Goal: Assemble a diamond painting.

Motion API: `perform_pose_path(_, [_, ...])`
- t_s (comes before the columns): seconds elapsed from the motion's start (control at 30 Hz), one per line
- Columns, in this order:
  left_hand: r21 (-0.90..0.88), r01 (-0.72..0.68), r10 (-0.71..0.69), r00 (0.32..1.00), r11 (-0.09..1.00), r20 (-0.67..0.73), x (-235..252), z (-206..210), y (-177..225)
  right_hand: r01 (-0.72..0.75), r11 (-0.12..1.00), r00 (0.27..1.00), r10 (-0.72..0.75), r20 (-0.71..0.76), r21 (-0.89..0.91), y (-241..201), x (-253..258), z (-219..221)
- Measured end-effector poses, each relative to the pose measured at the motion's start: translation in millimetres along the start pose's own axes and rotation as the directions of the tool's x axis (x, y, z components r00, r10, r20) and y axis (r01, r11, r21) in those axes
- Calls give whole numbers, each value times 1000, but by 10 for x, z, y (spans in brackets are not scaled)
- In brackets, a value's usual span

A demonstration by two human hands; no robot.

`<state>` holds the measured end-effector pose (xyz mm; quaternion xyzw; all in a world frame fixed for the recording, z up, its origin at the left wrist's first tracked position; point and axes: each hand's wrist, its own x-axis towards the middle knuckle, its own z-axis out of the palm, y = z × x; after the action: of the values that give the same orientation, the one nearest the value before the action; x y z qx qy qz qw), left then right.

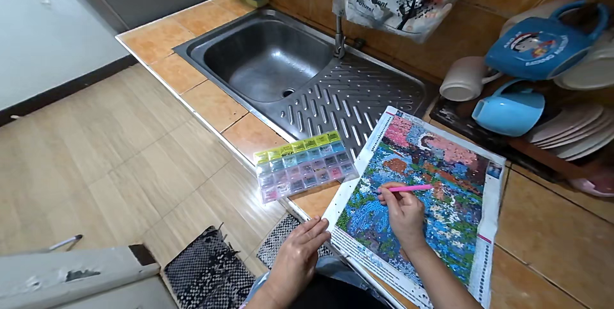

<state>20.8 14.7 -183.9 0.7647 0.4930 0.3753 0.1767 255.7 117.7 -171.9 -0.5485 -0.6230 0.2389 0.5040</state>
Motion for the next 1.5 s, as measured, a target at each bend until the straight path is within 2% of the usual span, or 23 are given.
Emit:
perform_pose_path(0.6, [20,8,-8,1000,1000,0,-3,-9,20,66,998,998,-66,-23,-19,17,-1,44])
perform_pose_path(0.9, [75,-31,32,999,997,-21,-11,13,44,-4,999,1000,4,-12,40,-6,-1,11])
perform_pose_path(1.07, [91,-27,25,999,996,20,-28,-1,44,-5,1000,1000,5,4,20,-13,-7,10])
perform_pose_path(1.5, [76,-18,16,1000,997,26,-21,-13,40,69,997,998,-68,5,-27,18,-6,29])
